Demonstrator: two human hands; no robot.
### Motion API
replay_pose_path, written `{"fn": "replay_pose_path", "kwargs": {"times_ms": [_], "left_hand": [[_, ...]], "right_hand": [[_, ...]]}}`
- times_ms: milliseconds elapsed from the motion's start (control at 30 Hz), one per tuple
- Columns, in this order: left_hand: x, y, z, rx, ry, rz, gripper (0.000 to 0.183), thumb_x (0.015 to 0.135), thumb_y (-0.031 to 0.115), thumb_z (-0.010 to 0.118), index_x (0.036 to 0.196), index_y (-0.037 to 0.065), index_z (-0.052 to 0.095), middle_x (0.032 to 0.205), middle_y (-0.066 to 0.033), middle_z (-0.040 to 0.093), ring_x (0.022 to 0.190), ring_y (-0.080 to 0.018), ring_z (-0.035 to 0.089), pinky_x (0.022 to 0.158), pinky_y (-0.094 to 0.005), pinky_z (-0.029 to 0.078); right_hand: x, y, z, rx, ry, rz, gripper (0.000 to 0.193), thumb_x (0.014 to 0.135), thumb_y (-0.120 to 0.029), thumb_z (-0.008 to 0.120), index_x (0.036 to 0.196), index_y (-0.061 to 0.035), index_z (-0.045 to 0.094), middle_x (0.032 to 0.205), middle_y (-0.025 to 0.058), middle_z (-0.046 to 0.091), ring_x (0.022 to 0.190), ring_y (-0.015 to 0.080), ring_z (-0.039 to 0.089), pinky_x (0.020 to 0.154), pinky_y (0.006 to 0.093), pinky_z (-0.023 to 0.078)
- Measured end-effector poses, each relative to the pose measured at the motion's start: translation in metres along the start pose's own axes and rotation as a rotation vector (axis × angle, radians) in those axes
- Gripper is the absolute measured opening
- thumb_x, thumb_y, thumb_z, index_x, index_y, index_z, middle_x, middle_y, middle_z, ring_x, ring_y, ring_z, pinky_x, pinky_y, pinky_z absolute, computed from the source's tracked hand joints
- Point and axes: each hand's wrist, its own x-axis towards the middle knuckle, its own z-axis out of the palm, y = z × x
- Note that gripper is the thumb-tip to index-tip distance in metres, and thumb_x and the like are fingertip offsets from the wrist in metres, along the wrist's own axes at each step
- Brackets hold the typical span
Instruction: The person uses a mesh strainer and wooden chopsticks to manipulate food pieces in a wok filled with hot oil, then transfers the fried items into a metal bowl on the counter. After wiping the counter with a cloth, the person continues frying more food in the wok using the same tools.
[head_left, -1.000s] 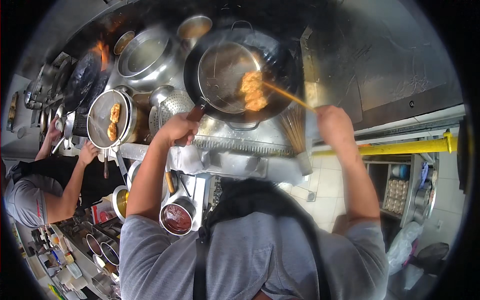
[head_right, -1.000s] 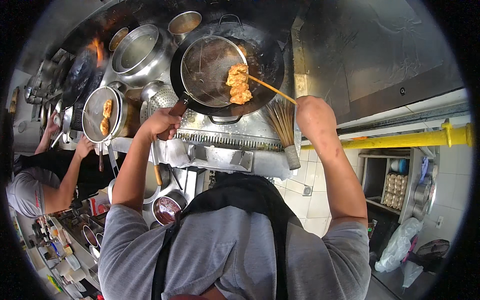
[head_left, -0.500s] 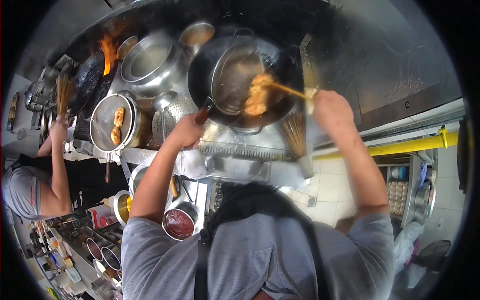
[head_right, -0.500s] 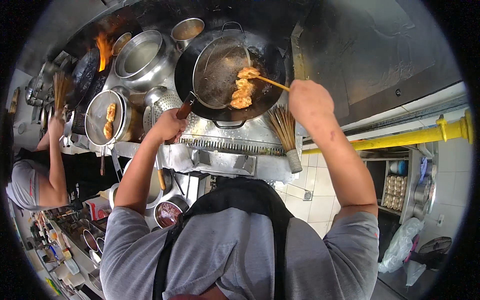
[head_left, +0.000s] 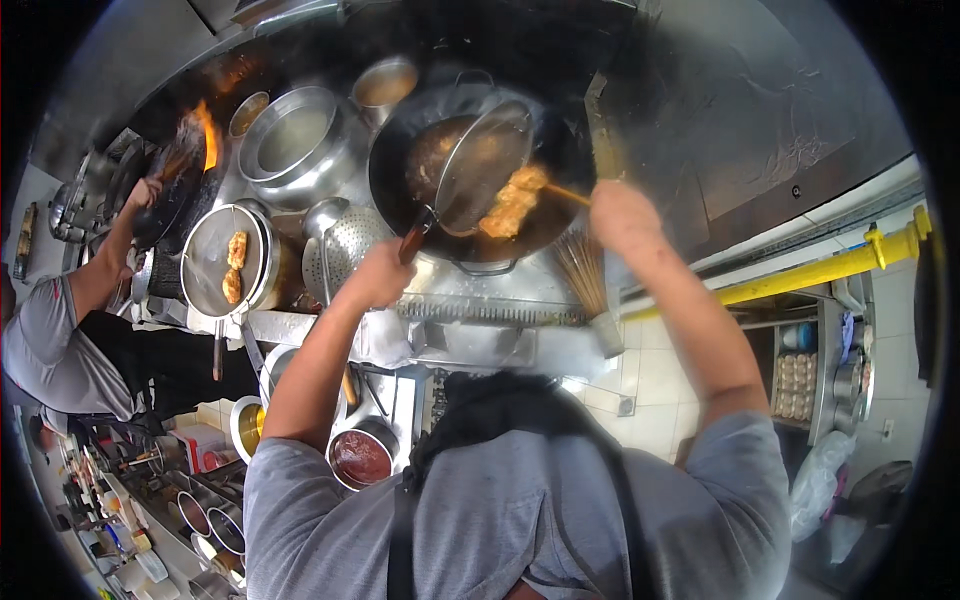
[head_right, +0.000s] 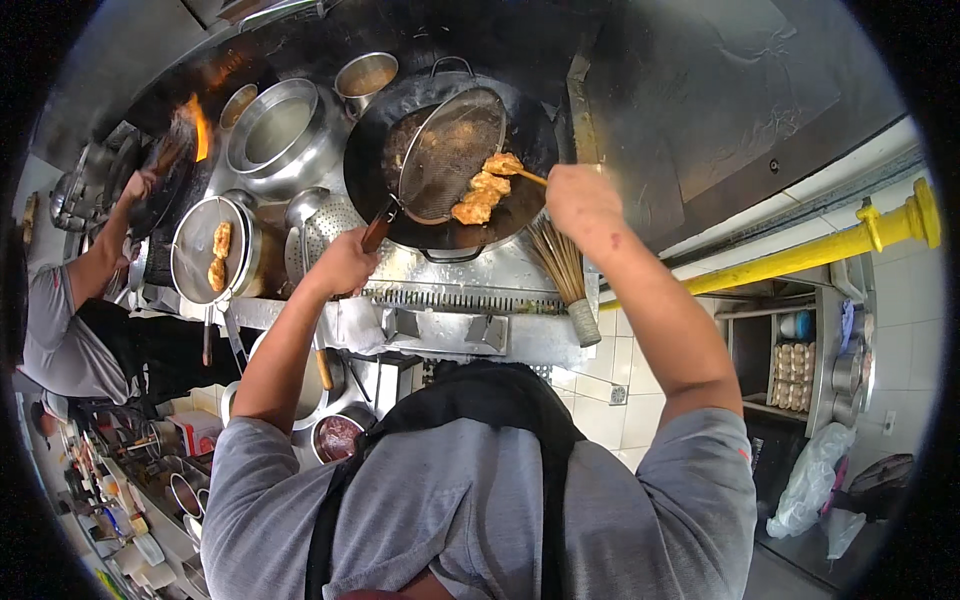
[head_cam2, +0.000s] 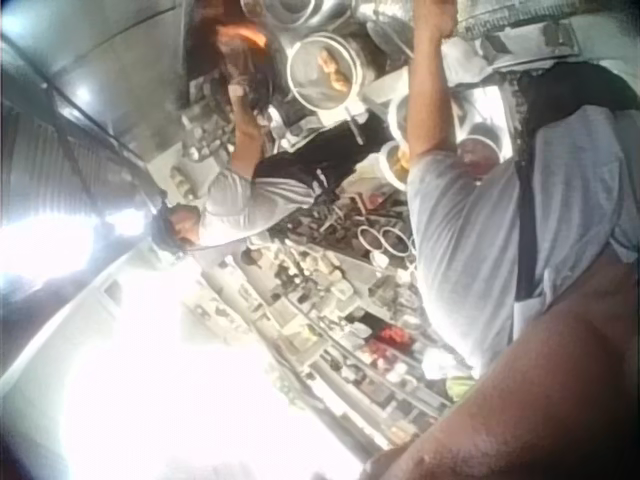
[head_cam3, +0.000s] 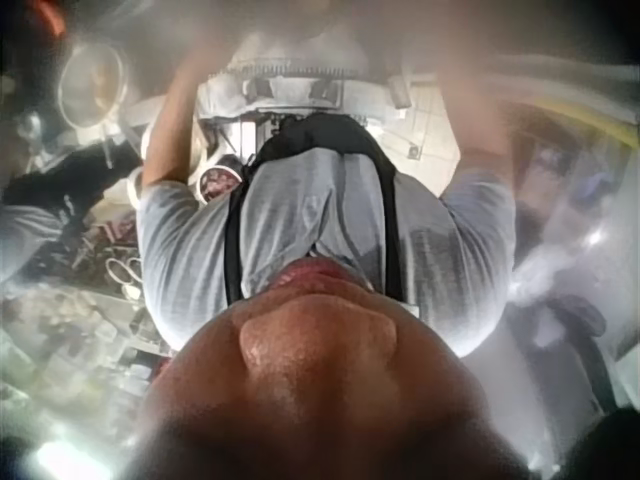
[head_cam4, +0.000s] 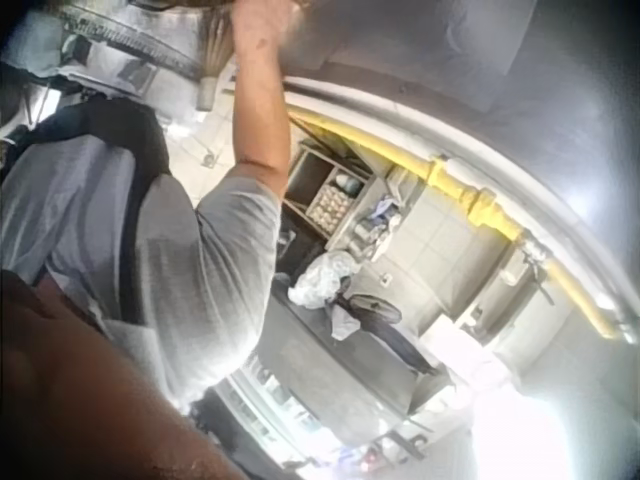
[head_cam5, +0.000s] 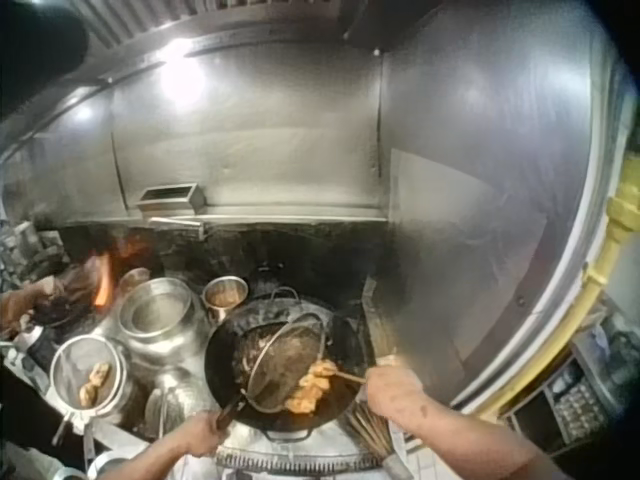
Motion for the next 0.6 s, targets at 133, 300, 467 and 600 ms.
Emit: {"fn": "replay_pose_path", "kwargs": {"times_ms": [133,300,467,600], "left_hand": [[-0.009,-0.004,0.006,-0.245,0.007,-0.162,0.020,0.087,0.005,0.057,0.106,0.000,0.052,0.059,-0.0022,0.050,0.040,-0.0118,0.047,0.036,-0.0292,0.040],[-0.021,-0.008,0.007,-0.330,0.013,-0.151,0.019,0.088,0.005,0.057,0.105,0.002,0.052,0.059,-0.0012,0.049,0.042,-0.0104,0.046,0.037,-0.0283,0.040],[-0.023,-0.013,0.012,-0.181,0.009,-0.139,0.025,0.082,0.010,0.056,0.105,0.000,0.058,0.067,-0.0131,0.060,0.054,-0.0252,0.062,0.051,-0.0375,0.048],[-0.005,-0.018,0.025,0.096,0.149,-0.012,0.026,0.080,0.012,0.058,0.103,-0.001,0.058,0.081,-0.0237,0.064,0.077,-0.0409,0.064,0.069,-0.0446,0.050]], "right_hand": [[-0.003,0.016,0.027,0.037,-0.049,0.078,0.022,0.083,-0.007,0.052,0.095,-0.0037,0.070,0.100,0.0208,0.068,0.094,0.0376,0.066,0.081,0.0436,0.054],[-0.020,0.040,0.040,0.061,-0.058,0.142,0.024,0.083,-0.008,0.051,0.095,-0.0032,0.071,0.099,0.0198,0.069,0.092,0.0379,0.067,0.079,0.0450,0.054],[-0.027,0.032,0.062,0.038,0.003,0.132,0.025,0.083,-0.010,0.049,0.090,-0.0028,0.072,0.096,0.0189,0.070,0.090,0.0379,0.067,0.077,0.0452,0.055],[-0.038,0.023,0.050,0.047,0.040,0.078,0.026,0.083,-0.010,0.048,0.088,-0.0027,0.072,0.094,0.0188,0.070,0.087,0.0382,0.068,0.076,0.0455,0.055]]}}
